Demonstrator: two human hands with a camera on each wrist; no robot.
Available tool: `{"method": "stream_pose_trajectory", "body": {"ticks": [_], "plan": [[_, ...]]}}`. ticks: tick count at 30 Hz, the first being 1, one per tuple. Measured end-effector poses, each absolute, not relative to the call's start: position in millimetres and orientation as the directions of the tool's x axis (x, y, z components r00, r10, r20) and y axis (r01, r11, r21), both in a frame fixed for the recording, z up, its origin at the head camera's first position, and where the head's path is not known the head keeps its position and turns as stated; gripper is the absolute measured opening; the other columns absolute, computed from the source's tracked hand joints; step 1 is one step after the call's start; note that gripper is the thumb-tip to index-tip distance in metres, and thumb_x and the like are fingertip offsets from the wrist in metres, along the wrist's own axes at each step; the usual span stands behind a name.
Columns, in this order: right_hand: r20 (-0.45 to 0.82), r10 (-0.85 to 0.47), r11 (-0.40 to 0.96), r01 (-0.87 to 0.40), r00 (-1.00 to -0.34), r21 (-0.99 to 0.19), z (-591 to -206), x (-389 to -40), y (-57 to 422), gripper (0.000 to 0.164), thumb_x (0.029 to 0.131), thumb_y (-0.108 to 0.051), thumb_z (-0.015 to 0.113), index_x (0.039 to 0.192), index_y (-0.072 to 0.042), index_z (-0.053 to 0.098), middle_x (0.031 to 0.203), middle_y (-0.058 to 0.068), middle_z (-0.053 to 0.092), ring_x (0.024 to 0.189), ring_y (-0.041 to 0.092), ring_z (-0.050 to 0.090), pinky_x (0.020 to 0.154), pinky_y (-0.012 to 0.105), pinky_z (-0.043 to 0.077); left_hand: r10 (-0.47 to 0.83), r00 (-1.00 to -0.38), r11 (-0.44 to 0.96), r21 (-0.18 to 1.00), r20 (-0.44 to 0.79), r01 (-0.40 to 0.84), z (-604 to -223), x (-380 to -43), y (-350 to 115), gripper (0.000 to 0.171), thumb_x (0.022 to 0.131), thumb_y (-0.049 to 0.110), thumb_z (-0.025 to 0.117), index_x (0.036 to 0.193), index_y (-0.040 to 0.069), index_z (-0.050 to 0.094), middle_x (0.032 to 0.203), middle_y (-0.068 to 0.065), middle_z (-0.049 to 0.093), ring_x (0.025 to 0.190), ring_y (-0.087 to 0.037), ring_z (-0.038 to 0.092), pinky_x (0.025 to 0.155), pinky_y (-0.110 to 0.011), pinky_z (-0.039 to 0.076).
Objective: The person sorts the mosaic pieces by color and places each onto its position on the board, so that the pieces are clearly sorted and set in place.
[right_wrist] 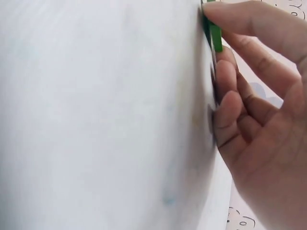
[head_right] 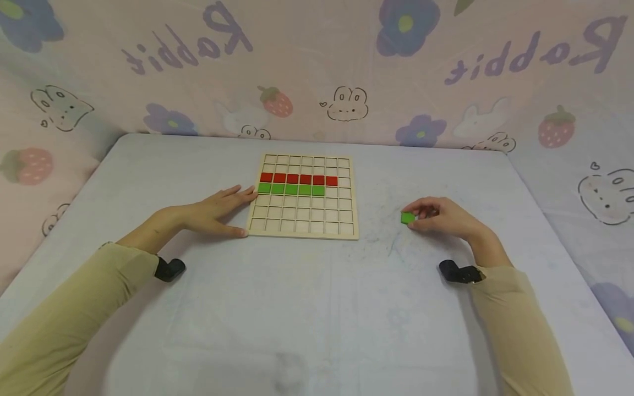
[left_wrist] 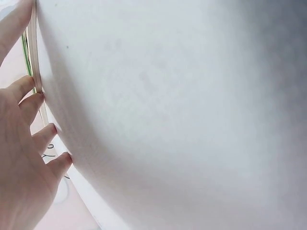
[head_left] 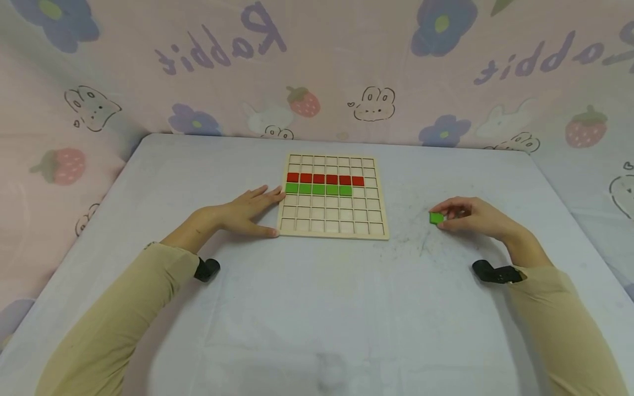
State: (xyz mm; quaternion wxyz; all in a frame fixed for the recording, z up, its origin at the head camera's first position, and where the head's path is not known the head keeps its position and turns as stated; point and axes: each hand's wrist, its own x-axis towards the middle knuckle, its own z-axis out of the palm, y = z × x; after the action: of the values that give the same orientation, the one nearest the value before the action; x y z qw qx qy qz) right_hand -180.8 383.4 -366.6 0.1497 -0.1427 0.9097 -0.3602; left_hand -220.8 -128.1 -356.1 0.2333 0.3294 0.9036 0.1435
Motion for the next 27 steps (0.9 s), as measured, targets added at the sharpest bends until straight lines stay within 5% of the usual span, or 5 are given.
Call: {"method": "stream_pose_trajectory", "body": {"ticks": [27], "plan": [[-0.202,-0.365,0.722,-0.139,-0.909,-0.678,-361,-210,341,0.038,0.089,-0.025,0.070,0.122,-0.008,0.065,0.103,0.005,0.063,0.084,0.008,0.055,0.072,0.019,0.048,0.655,-0.677,0.747,0.416,-0.335,0.518,-356,-221,-129,0.092,0.089,0.046,0.064,0.156,0.014,0.010,0.163,-0.007,0.001,0.148,-0.033,-0.009,0.119,-0.055,-0.002]]}}
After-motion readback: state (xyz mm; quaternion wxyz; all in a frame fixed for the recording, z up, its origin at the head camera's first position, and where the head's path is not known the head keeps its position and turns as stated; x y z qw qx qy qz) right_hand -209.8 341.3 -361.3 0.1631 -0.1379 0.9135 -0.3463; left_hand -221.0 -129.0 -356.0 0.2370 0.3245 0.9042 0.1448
